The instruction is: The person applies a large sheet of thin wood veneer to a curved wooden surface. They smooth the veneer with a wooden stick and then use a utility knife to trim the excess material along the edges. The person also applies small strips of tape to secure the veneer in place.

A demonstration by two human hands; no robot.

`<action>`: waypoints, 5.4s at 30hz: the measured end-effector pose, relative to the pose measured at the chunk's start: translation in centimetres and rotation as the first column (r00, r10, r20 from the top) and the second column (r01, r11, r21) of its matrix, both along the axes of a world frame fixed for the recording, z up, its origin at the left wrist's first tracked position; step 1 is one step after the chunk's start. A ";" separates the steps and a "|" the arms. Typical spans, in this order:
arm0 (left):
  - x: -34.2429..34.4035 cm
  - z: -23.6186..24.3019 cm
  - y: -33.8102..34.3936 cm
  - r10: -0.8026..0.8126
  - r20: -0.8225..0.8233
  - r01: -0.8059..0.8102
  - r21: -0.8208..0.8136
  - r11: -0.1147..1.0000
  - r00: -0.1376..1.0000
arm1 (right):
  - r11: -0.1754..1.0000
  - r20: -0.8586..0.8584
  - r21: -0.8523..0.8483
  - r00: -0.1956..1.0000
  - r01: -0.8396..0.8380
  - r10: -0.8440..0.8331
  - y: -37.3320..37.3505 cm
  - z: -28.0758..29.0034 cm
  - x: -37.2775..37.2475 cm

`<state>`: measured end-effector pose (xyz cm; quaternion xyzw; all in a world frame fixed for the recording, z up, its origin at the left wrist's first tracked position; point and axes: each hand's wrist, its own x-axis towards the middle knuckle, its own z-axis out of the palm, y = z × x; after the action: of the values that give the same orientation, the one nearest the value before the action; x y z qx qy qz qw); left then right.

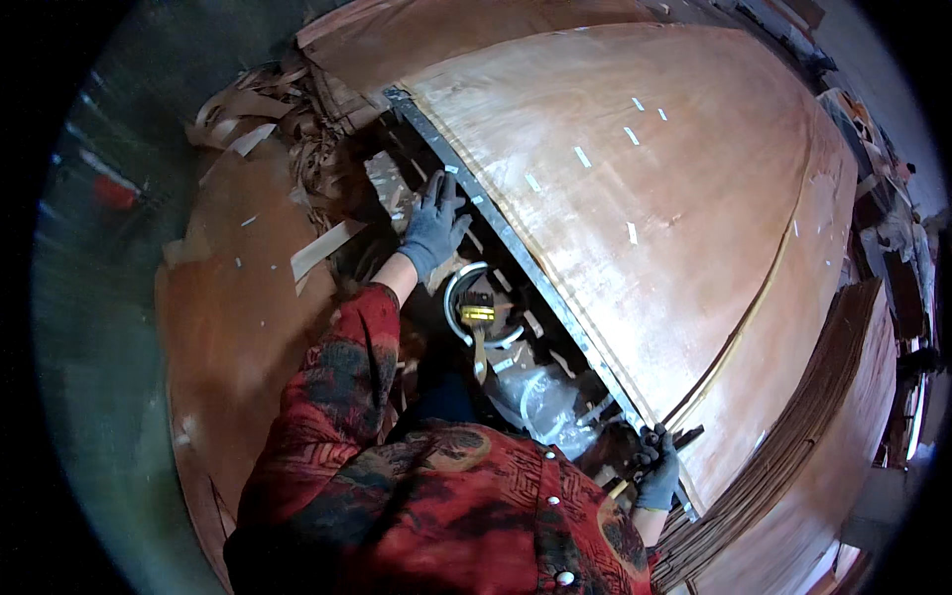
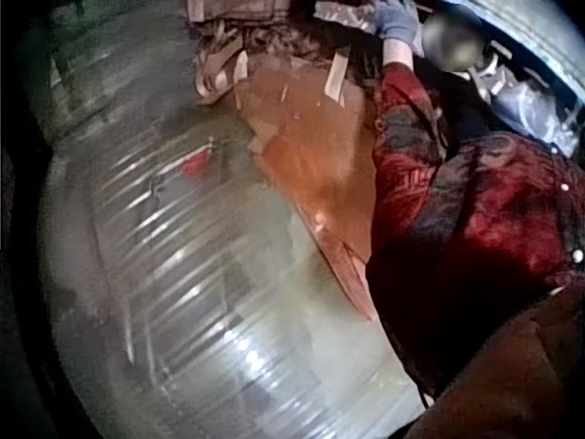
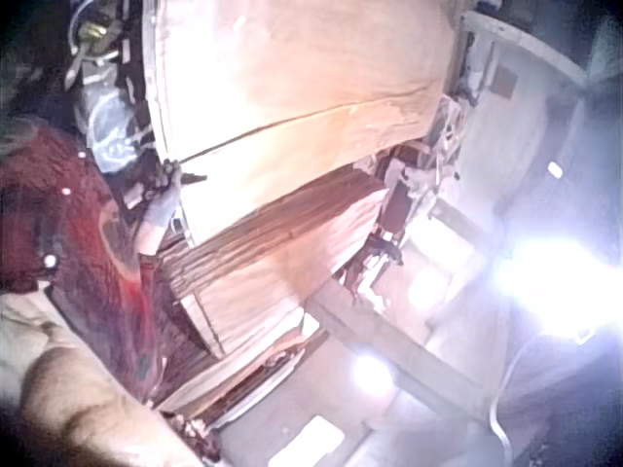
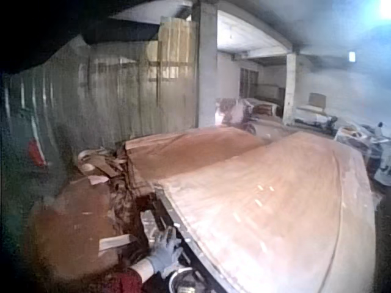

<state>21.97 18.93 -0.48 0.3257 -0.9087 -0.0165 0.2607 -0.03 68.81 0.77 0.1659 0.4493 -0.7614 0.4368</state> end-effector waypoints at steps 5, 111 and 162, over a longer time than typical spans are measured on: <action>-2.0 -1.6 -8.6 -0.287 0.247 0.308 -0.051 0.950 0.926 | 0.990 0.061 0.054 0.989 0.129 -0.132 -6.4 1.3 5.0; -8.7 12.0 54.9 -0.912 -0.305 0.899 0.418 0.130 0.273 | 0.854 -0.115 -0.163 0.850 0.494 -0.514 35.0 12.2 8.2; -52.3 -0.4 132.3 0.215 -0.774 0.706 0.633 0.319 0.596 | 0.659 -0.394 0.123 0.646 0.742 -0.654 134.3 6.0 -20.2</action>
<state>-30.37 151.23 -0.87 0.2063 -0.5750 -0.6979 0.3739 -20.19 203.12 6.79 0.2625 0.5131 -0.8172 0.0005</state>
